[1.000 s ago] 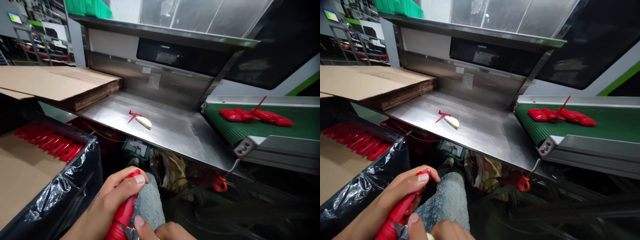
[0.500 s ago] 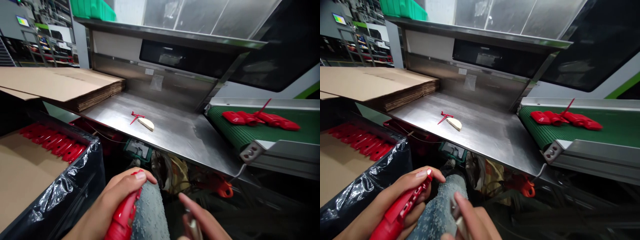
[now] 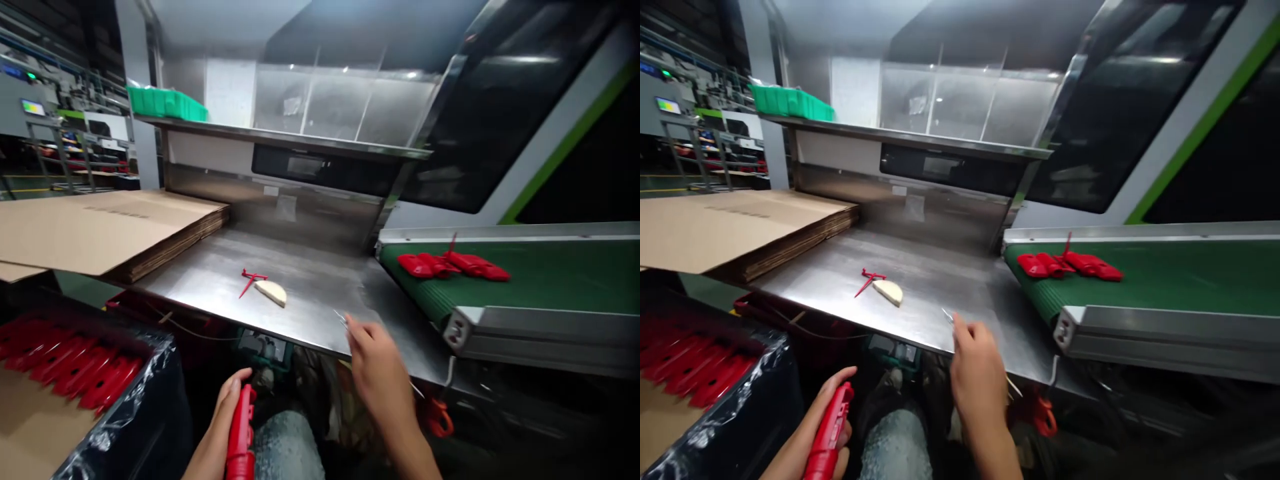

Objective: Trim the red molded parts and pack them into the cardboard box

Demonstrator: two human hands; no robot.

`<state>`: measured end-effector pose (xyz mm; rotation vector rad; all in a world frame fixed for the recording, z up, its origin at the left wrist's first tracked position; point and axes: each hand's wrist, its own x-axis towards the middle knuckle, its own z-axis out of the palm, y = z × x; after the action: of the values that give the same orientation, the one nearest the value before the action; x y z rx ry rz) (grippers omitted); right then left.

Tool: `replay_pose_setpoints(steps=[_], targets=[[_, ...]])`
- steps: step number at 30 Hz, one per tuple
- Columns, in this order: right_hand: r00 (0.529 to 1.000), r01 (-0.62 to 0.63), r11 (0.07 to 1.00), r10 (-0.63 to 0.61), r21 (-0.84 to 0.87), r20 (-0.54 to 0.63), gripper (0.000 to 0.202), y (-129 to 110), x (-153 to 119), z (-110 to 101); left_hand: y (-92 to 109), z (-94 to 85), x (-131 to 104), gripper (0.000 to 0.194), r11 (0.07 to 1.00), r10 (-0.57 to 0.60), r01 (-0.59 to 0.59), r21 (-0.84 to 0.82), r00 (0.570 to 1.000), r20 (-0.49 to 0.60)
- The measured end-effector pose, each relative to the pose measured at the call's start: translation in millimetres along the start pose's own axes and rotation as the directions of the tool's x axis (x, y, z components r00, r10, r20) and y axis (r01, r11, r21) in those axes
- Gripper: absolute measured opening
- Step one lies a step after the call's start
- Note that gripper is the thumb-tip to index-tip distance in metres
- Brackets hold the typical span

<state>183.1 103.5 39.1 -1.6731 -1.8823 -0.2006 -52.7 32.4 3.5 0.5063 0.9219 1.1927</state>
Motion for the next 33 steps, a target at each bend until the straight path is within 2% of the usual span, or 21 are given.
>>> replay_pose_setpoints(steps=[3, 5, 6, 8, 10, 11, 13, 15, 17, 18, 20, 22, 25, 27, 28, 29, 30, 32, 33], targets=[[0.995, -0.046, 0.999, 0.047, -0.019, 0.082, 0.02, -3, 73, 16, -12, 1.6, 3, 0.038, 0.996, -0.026, 0.02, -0.09, 0.998, -0.063], [0.993, -0.064, 0.997, 0.061, 0.034, 0.099, 0.015, -12, 97, 26, -15, 5.4, 3, 0.038, 0.977, -0.102, 0.074, -0.199, 0.986, -0.133], [0.994, -0.064, 0.995, 0.056, 0.081, 0.093, 0.019, -20, 99, 29, -15, 7.6, 3, 0.04, 0.962, -0.147, 0.103, -0.253, 0.975, -0.163], [0.997, -0.057, 0.975, 0.043, 0.216, 0.07, 0.032, -41, 80, 29, -12, 11.4, 3, 0.043, 0.944, -0.168, 0.099, -0.314, 0.965, -0.201], [0.994, -0.063, 0.922, 0.022, 0.382, 0.11, 0.038, -65, 40, 23, -7, 13.3, 2, 0.043, 0.951, -0.089, 0.02, -0.307, 0.973, -0.212], [0.986, -0.073, 0.886, -0.004, 0.458, 0.165, 0.04, -77, 16, 19, -4, 13.5, 1, 0.042, 0.954, -0.034, -0.033, -0.298, 0.976, -0.217], [0.929, -0.153, 0.77, -0.102, 0.619, 0.356, 0.045, -96, -28, 11, 0, 12.6, -2, 0.037, 0.954, 0.08, -0.144, -0.262, 0.968, -0.237], [0.817, -0.351, 0.587, -0.187, 0.729, 0.545, 0.043, -107, -58, 6, 1, 11.0, -7, 0.036, 0.961, 0.165, -0.211, -0.18, 0.956, -0.244], [0.724, -0.527, 0.409, -0.243, 0.745, 0.645, 0.041, -110, -69, 3, 2, 9.5, -11, 0.037, 0.971, 0.205, -0.226, -0.078, 0.955, -0.215], [0.705, -0.569, 0.353, -0.255, 0.743, 0.662, 0.041, -109, -70, 3, 2, 8.9, -12, 0.038, 0.975, 0.208, -0.218, -0.031, 0.959, -0.194], [0.71, -0.586, 0.294, -0.262, 0.755, 0.653, 0.042, -105, -69, 5, 4, 8.5, -15, 0.04, 0.976, 0.218, -0.218, 0.017, 0.964, -0.152], [0.718, -0.593, 0.253, -0.264, 0.765, 0.644, 0.045, -103, -70, 9, 6, 8.6, -18, 0.043, 0.975, 0.205, -0.214, -0.063, 0.971, -0.127], [0.694, -0.592, 0.284, -0.296, 0.754, 0.657, 0.056, -105, -80, 17, 12, 7.8, -24, 0.052, 0.924, 0.088, -0.095, -0.37, 0.995, -0.037], [0.669, -0.563, 0.393, -0.301, 0.727, 0.68, 0.064, -104, -83, 17, 16, 5.3, -28, 0.06, 0.868, 0.05, -0.016, -0.496, 0.997, 0.056], [0.68, -0.524, 0.474, -0.268, 0.708, 0.683, 0.065, -102, -81, 14, 18, 3.6, -29, 0.062, 0.859, 0.048, 0.0, -0.512, 0.995, 0.082], [0.715, -0.468, 0.564, -0.212, 0.681, 0.666, 0.063, -100, -74, 11, 20, 1.8, -31, 0.063, 0.861, 0.057, -0.005, -0.508, 0.995, 0.087], [0.773, -0.399, 0.655, -0.136, 0.642, 0.619, 0.06, -97, -62, 7, 22, 0.1, -32, 0.062, 0.872, 0.073, -0.023, -0.489, 0.994, 0.084], [0.903, -0.254, 0.811, 0.003, 0.527, 0.43, 0.046, -94, -24, 5, 23, -1.9, -34, 0.059, 0.895, 0.14, -0.078, -0.439, 0.984, 0.11], [0.945, -0.197, 0.867, 0.043, 0.458, 0.325, 0.04, -94, 1, 9, 24, -2.1, -36, 0.06, 0.903, 0.181, -0.1, -0.418, 0.971, 0.157]])
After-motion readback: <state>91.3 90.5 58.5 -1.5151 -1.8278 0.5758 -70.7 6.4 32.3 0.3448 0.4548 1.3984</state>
